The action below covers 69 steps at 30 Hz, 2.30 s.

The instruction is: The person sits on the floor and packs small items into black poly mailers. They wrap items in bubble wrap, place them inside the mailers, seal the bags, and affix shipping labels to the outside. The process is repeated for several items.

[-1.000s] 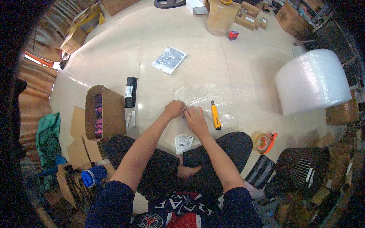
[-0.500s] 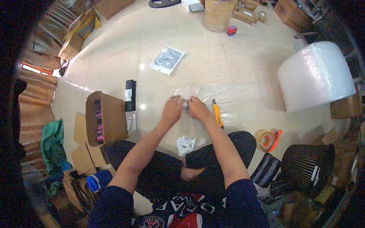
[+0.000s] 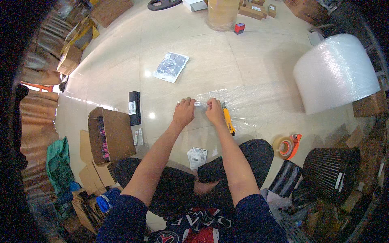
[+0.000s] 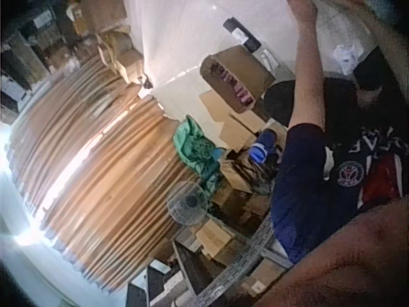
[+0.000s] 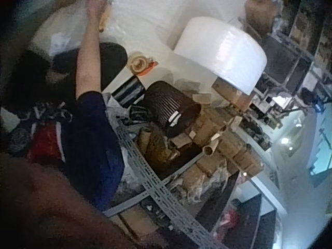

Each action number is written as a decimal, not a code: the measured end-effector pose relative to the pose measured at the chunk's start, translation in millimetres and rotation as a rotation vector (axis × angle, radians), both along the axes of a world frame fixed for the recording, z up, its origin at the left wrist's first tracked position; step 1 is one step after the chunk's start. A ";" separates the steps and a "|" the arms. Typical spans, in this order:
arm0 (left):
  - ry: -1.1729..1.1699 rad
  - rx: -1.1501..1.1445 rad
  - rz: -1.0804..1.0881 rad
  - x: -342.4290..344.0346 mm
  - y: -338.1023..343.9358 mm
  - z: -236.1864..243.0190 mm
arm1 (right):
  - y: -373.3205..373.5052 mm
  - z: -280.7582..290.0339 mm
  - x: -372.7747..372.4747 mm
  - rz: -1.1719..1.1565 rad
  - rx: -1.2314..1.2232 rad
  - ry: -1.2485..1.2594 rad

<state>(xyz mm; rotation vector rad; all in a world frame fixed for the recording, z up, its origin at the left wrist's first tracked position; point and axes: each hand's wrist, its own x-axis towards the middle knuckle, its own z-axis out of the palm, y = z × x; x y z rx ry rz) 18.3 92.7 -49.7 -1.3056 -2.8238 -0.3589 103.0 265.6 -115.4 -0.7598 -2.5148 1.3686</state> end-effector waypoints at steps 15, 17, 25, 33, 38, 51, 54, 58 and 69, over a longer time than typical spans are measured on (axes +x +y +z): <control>-0.435 -0.317 -0.031 -23.3 4.1 50.4 | 11.9 0.4 -19.9 0.088 0.119 -0.227; -0.464 -0.192 0.028 -19.7 1.6 81.0 | 15.7 -2.2 -22.2 0.086 0.079 -0.292; -1.024 0.274 0.030 11.7 -69.3 146.2 | 33.1 27.5 -8.8 0.107 -0.478 -0.230; -1.368 0.752 0.376 123.3 -104.1 141.9 | 230.2 124.6 334.9 -0.567 0.411 -0.799; -1.256 0.684 0.168 142.1 -87.3 137.4 | 256.5 57.5 429.6 -0.454 -0.177 -0.224; -1.409 0.566 -0.048 131.0 -99.3 184.1 | 84.4 357.2 250.3 0.230 0.417 0.037; -1.384 0.537 -0.070 130.5 -102.6 196.2 | 18.6 366.4 223.2 0.504 0.354 0.008; -1.182 0.465 -0.188 126.8 -121.5 201.5 | -34.7 342.1 204.4 0.758 0.478 -0.066; -1.579 0.870 0.255 128.0 -145.7 201.6 | -52.7 346.0 218.9 0.804 0.431 0.000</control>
